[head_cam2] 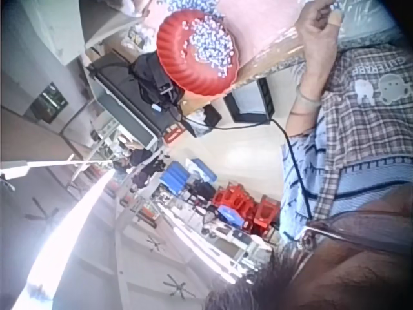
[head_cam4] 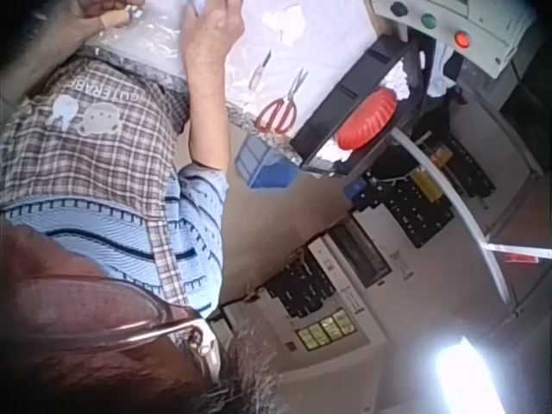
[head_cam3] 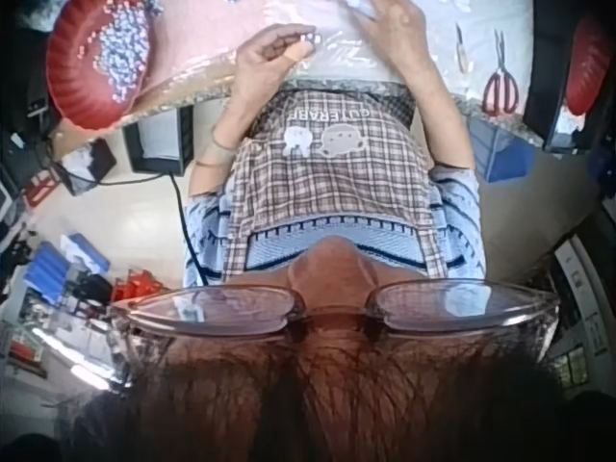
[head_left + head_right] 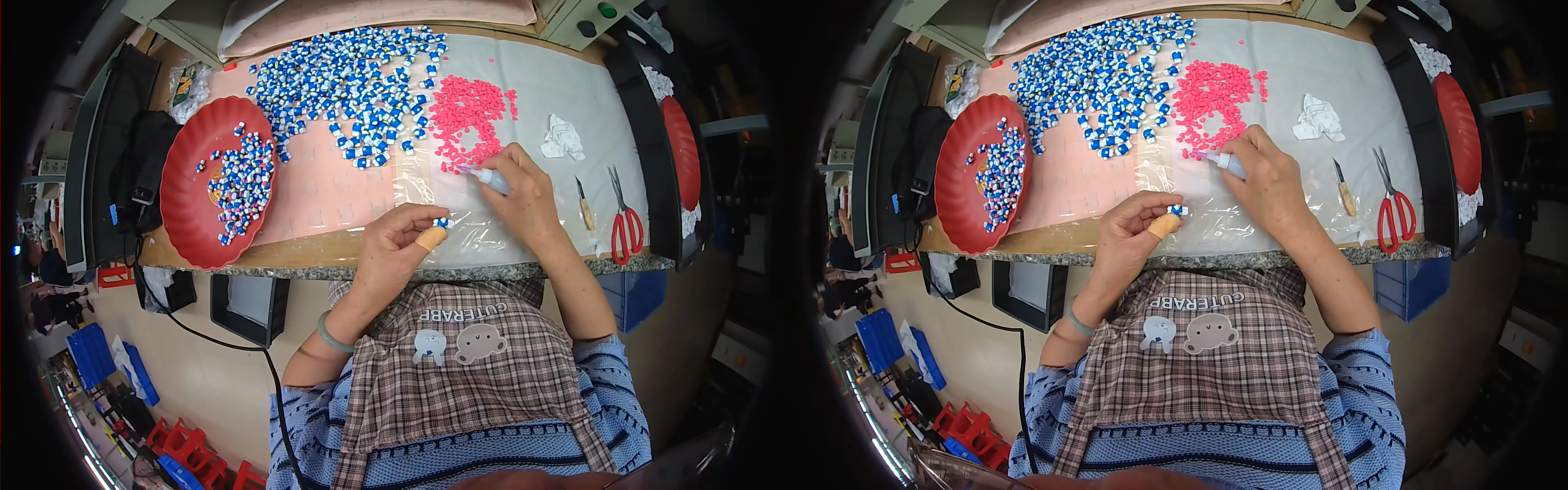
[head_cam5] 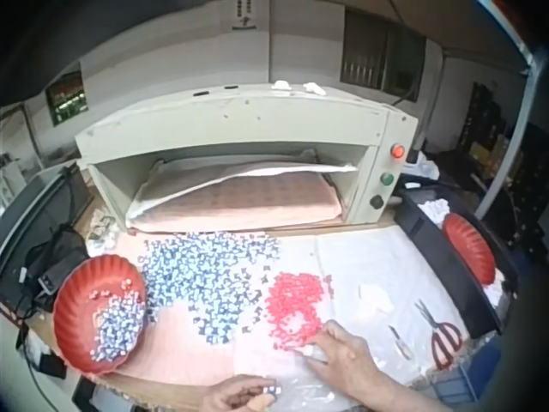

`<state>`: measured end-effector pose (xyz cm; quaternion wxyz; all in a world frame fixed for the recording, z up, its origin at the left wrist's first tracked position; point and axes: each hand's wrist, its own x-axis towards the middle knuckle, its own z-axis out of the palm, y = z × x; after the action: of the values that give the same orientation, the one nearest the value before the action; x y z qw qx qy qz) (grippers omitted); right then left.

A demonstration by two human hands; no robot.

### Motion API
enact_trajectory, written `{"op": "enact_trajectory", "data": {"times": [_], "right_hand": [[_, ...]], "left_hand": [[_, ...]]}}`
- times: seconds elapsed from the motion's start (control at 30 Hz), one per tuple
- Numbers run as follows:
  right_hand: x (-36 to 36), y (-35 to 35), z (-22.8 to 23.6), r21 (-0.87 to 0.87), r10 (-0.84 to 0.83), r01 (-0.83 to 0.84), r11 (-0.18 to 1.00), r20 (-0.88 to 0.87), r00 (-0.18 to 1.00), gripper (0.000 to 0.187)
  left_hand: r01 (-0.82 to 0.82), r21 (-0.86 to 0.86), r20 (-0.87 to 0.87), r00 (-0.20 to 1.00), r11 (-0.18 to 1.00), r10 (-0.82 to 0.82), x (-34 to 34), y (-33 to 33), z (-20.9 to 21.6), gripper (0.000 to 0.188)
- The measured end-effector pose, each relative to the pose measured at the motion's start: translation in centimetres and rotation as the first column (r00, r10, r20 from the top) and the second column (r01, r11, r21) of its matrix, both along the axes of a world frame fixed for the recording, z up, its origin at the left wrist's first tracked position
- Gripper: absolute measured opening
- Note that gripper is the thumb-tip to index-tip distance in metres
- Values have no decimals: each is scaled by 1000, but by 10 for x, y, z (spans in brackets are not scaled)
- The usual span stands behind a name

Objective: The person applies adhesive to small craft components using a glue bottle and joins parts together by hand.

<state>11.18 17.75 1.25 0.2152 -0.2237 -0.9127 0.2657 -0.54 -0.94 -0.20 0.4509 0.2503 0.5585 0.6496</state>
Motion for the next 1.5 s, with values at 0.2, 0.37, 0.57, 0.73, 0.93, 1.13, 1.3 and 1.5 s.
{"op": "enact_trajectory", "data": {"times": [0.2, 0.37, 0.57, 0.73, 0.93, 1.13, 1.3, 1.5], "right_hand": [[-4, 0, 1, 90, -10, 6, 996, 53, 999, 26], [-6, 5, -1, 134, -14, 3, 991, 81, 997, 26], [0, 8, 1, -532, 12, -55, 845, -84, 996, 13], [11, -12, 23, -958, -27, -1, 286, -9, 1000, 11], [16, -27, 19, -983, -18, -78, 165, -82, 996, 11], [13, -34, 15, -965, -50, -15, 262, -29, 998, 11], [13, -37, 12, -959, -60, -22, 284, -40, 997, 10], [15, -45, 2, -944, -148, -41, 329, -94, 984, 10]], "left_hand": [[-8, -4, 41, 999, 1000, 8, 0, -1, 1, 31], [-3, 37, 14, 1000, 999, 2, 1, 0, -1, 25], [-10, 60, -27, 1000, 998, 11, 2, 3, 1, 24], [-59, 42, 61, 997, 997, 56, 6, 7, 8, 23], [-41, 58, 20, 999, 997, 40, 9, 11, 8, 22], [-69, 79, -118, 990, 995, 78, 10, 12, 4, 21], [-30, 49, -231, 972, 998, 40, 9, 10, 10, 25], [-54, 54, -340, 938, 997, 69, 12, 10, 8, 24]]}}
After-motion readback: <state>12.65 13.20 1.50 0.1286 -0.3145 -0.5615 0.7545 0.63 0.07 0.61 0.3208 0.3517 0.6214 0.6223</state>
